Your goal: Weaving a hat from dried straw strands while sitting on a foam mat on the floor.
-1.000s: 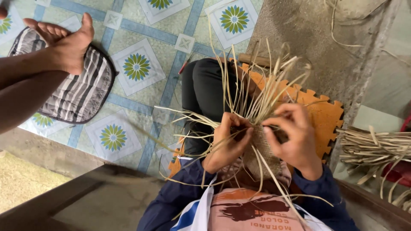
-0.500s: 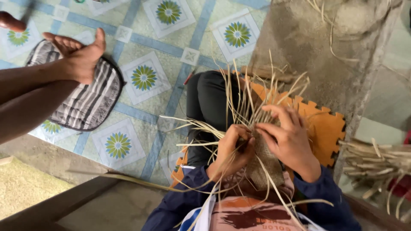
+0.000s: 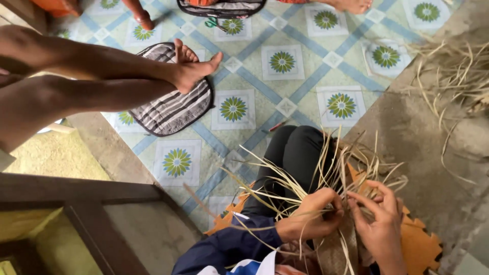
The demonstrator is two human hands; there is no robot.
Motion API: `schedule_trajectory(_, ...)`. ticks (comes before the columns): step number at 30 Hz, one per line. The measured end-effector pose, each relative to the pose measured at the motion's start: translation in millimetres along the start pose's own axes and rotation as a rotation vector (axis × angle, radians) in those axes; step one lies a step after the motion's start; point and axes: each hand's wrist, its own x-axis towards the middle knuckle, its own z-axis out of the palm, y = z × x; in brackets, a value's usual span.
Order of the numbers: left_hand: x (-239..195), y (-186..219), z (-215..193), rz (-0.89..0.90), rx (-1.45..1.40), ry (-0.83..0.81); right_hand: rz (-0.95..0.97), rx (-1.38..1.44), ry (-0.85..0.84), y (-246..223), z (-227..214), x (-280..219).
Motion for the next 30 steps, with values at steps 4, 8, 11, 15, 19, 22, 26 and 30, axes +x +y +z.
schedule_trajectory(4,0,-8,2,0.085,-0.024,-0.009,0.126,0.231,-0.095,0,-5,2)
schedule_trajectory(8,2,-7,2,0.093,0.004,-0.023,0.119,0.252,-0.103,6,-4,4)
schedule_trajectory(11,1,-5,3,0.153,0.011,0.004,0.091,0.218,-0.123,15,2,5)
schedule_trajectory(15,0,-7,3,0.154,-0.019,0.010,0.029,0.109,-0.211,25,3,10)
schedule_trajectory(19,1,-1,3,0.116,-0.080,0.030,0.077,0.282,-0.297,37,-1,11)
schedule_trajectory(22,-1,-3,1,0.000,-0.115,-0.004,0.249,0.266,-0.398,26,-11,12)
schedule_trajectory(26,-3,-12,5,-0.085,-0.090,0.002,-0.034,0.280,-0.230,21,-14,-2)
schedule_trajectory(30,-2,-26,9,-0.024,-0.024,0.051,0.135,0.423,-0.213,23,-4,-14)
